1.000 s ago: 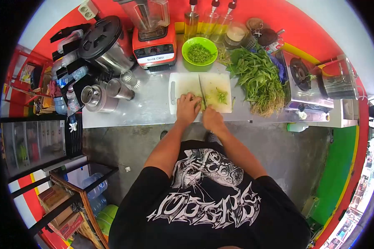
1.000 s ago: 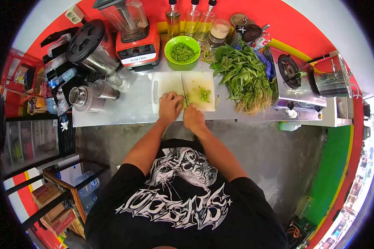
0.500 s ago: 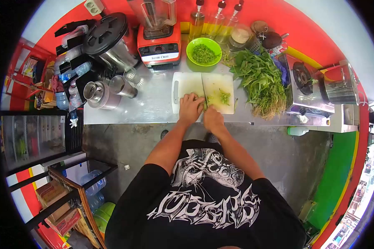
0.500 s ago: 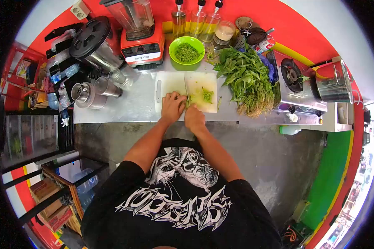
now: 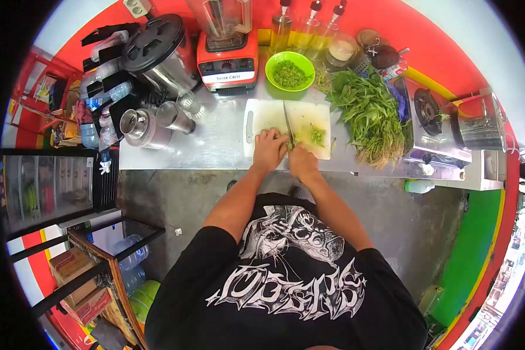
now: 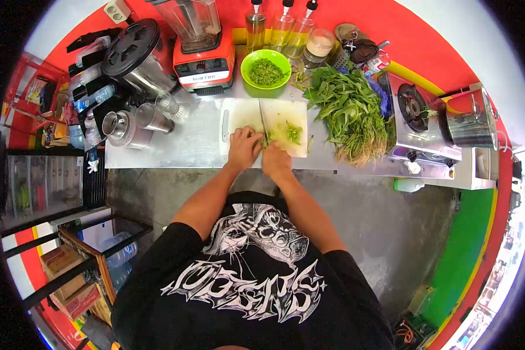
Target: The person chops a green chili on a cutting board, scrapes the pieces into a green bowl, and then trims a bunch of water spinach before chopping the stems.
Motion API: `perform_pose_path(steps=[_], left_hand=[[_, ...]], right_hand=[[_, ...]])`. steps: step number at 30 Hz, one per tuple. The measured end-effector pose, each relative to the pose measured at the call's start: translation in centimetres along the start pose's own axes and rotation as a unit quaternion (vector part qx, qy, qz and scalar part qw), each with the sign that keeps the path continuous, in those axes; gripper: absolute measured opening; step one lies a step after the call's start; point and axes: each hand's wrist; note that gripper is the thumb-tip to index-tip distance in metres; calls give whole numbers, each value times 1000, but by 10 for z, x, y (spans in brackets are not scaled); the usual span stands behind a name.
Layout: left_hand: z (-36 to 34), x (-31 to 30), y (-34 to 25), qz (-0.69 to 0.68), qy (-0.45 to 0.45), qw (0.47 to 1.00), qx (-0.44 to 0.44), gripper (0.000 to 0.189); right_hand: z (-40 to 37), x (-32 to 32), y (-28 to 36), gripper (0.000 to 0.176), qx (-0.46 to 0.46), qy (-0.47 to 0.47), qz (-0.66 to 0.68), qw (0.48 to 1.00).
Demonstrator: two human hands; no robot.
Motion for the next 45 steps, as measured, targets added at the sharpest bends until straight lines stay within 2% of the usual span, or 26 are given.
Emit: perform_pose_path(steps=[3, 5, 9, 14, 20, 26, 28, 30, 36, 40, 42, 45], left_hand=[[1, 2, 2, -20, -17, 1000, -7, 24], [3, 2, 3, -36, -26, 999, -14, 22], [6, -1, 3, -59, -6, 997, -51, 18], [6, 1, 4, -74, 5, 995, -67, 18], [5, 4, 6, -80, -11, 994, -69, 19], [7, 3, 6, -75, -2, 995, -61, 20], [9, 7, 9, -84, -9, 992, -92, 20], [10, 10, 14, -98, -9, 991, -94, 20], [14, 7, 15, -137, -16, 985, -106, 21], [11, 3, 11, -124, -22, 987, -102, 19], [11, 7, 14, -118, -30, 988, -93, 18], [13, 13, 15, -111, 7, 985, -136, 16]], right_hand=[[-7, 2, 2, 39, -7, 27, -48, 998], [-18, 1, 11, 39, 48, -13, 20, 999], [-1, -6, 11, 40, 49, -5, 44, 998], [1, -7, 7, 39, 7, 38, -14, 999], [-8, 6, 14, 36, 60, -15, 30, 998], [-13, -9, 14, 36, 24, 20, -10, 999], [-21, 1, 13, 38, 25, 23, -7, 999], [-22, 13, 15, 40, 78, -9, 34, 996], [-9, 12, 10, 44, 57, -7, 10, 998], [-19, 1, -1, 43, 64, -30, 41, 997], [-21, -2, -11, 41, 126, -75, 76, 986], [-19, -10, -25, 41, 126, -95, 55, 986]])
Point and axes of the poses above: each hand's wrist, its own z-axis towards the middle knuckle, its own x-axis out of the palm, y = z × x, and after that the axes turned 7 degrees about -y, right-handed
